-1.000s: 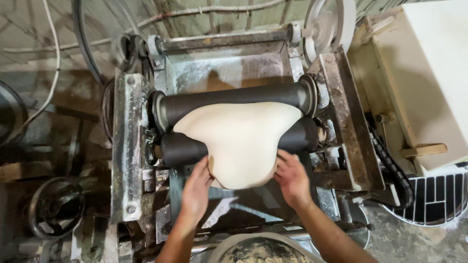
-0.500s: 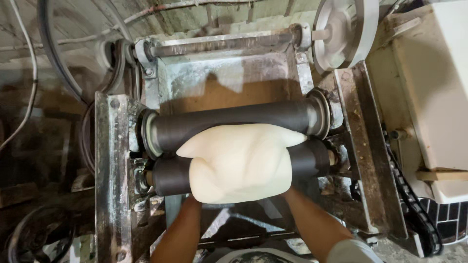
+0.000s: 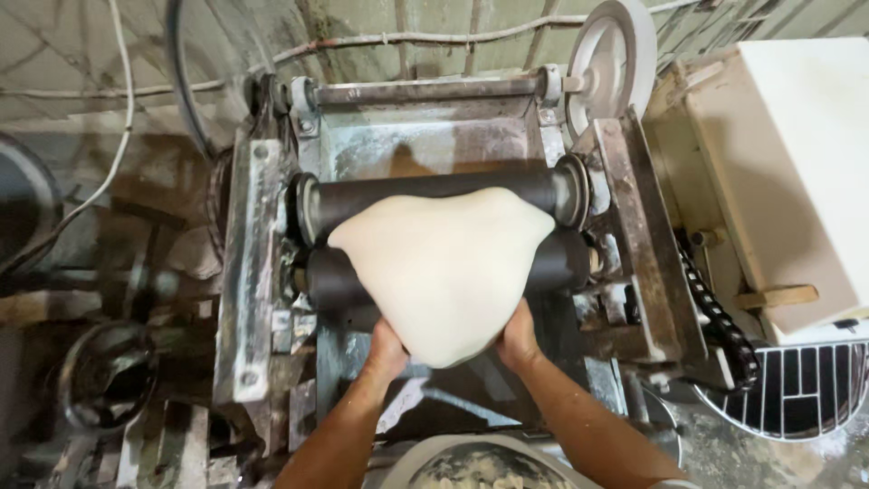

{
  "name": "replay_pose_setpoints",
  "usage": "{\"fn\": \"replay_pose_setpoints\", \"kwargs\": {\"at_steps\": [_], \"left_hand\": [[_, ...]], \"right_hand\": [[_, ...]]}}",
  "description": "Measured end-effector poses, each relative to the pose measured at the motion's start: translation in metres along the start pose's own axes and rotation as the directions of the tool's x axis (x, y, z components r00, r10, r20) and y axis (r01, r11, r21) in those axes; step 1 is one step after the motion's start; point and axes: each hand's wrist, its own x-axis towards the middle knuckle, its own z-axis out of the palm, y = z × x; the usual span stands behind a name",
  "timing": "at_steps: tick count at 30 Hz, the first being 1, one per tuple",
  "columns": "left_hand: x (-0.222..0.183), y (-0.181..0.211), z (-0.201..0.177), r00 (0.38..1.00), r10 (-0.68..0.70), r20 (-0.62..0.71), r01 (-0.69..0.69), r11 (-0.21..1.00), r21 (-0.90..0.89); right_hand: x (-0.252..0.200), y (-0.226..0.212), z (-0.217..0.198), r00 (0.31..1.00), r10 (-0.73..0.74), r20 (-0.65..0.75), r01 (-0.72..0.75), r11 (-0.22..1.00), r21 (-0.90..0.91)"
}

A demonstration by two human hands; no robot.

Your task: The person feeds dough into a mechanical roller by hand, catching the flattened piece as it emerges and passing it back through the machine.

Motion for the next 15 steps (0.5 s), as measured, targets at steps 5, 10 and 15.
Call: {"fn": "replay_pose_setpoints", "kwargs": {"at_steps": [5, 10, 15], "left_hand": [[-0.045, 0.051, 0.055, 0.994, -0.010, -0.112, -0.013, 0.979, -0.203], [-0.072, 0.081, 0.045, 0.983, 0.174, 0.056, -0.173, 0.985, -0.014], [-0.073, 0.040, -0.056, 0.985, -0.007, -0.171, 0.051, 0.965, 0.257]], "right_hand": [[-0.025, -0.036, 0.006, 0.997, 0.022, 0.076, -0.027, 0.997, 0.067], [-0.036, -0.045, -0.040, 0.991, 0.028, -0.131, -0.019, 0.997, 0.072], [-0.020, 0.025, -0.143, 0.924, 0.240, -0.296, -0.247, 0.969, 0.015]]}}
